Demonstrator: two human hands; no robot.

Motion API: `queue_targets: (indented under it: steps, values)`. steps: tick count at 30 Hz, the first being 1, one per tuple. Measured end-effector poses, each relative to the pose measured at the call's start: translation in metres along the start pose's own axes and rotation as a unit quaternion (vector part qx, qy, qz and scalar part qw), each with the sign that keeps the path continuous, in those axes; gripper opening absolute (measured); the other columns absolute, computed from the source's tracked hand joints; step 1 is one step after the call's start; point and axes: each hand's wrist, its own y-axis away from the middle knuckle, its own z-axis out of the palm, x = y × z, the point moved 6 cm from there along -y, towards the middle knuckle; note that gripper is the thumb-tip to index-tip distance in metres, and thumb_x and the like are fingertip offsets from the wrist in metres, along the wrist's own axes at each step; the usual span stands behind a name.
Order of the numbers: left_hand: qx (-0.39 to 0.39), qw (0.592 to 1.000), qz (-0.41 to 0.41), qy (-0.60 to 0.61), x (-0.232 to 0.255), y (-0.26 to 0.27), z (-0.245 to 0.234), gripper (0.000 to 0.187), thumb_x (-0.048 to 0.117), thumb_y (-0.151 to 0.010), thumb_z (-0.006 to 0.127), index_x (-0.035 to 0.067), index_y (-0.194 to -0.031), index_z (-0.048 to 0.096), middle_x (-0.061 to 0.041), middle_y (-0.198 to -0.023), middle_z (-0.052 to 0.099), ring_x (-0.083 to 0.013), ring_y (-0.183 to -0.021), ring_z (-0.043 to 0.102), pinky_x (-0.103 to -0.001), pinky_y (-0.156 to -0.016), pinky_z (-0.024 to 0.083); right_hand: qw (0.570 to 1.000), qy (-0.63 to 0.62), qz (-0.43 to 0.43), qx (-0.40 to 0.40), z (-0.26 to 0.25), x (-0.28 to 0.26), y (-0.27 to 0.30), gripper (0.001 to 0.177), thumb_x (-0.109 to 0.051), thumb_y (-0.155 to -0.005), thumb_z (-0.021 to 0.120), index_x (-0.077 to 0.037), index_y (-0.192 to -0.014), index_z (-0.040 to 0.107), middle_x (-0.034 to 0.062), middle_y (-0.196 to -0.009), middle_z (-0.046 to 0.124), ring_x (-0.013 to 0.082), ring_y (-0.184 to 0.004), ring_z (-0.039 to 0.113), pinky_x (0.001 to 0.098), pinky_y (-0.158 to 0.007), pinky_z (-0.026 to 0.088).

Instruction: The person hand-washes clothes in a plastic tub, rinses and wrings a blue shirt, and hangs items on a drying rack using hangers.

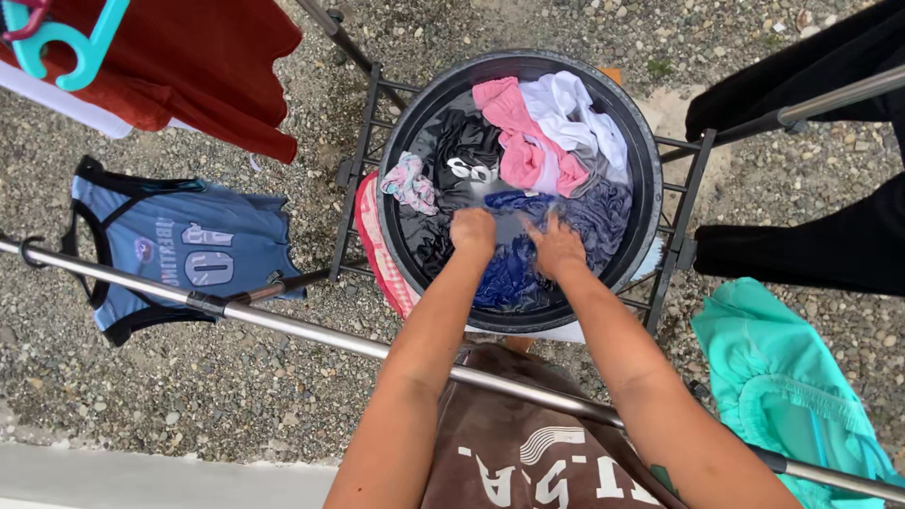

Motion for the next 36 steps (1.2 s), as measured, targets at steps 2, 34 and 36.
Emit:
queue_targets:
  steps: [2, 34, 36]
  values:
    - [0.051, 0.999, 0.005, 0.002, 0.012, -0.006, 0.020, 0.029, 0.014, -0.098, 0.055, -0.002, -0.118, 0.068, -0.020, -0.122, 0.067, -0.0326, -0.109, 0.067, -0.038, -0.088, 0.054, 0.999, -0.030, -0.016, -0.029, -0.004, 0.006, 0.004, 0.107, -0.032, -0.079, 0.087, -0.048, -0.161, 0.019, 0.0214, -0.167, 0.011, 0.0427, -0.142, 0.039, 0.0484, -0.111, 0.041]
    - [0.108, 0.876, 0.299, 0.363, -0.013, 0.049, -0.154, 0.037, 0.034, -0.092, 0.064, 0.011, -0.120, 0.070, -0.019, -0.116, 0.068, -0.0410, -0.111, 0.060, -0.050, -0.091, 0.050, 0.968, -0.187, 0.106, 0.126, -0.097, -0.017, 0.029, 0.070, -0.031, -0.078, 0.083, -0.010, -0.139, 0.055, 0.0216, -0.136, 0.059, 0.0428, -0.118, 0.062, 0.0507, -0.093, 0.053]
    - [0.145, 0.800, 0.377, 0.443, -0.017, 0.062, -0.208, 0.034, 0.032, -0.097, 0.062, 0.005, -0.117, 0.068, -0.022, -0.106, 0.071, -0.0406, -0.101, 0.068, -0.045, -0.086, 0.054, 0.930, -0.288, 0.029, 0.228, -0.126, -0.026, 0.033, 0.062, -0.034, -0.076, 0.086, -0.003, -0.125, 0.064, 0.0279, -0.121, 0.066, 0.0454, -0.110, 0.063, 0.0513, -0.090, 0.051]
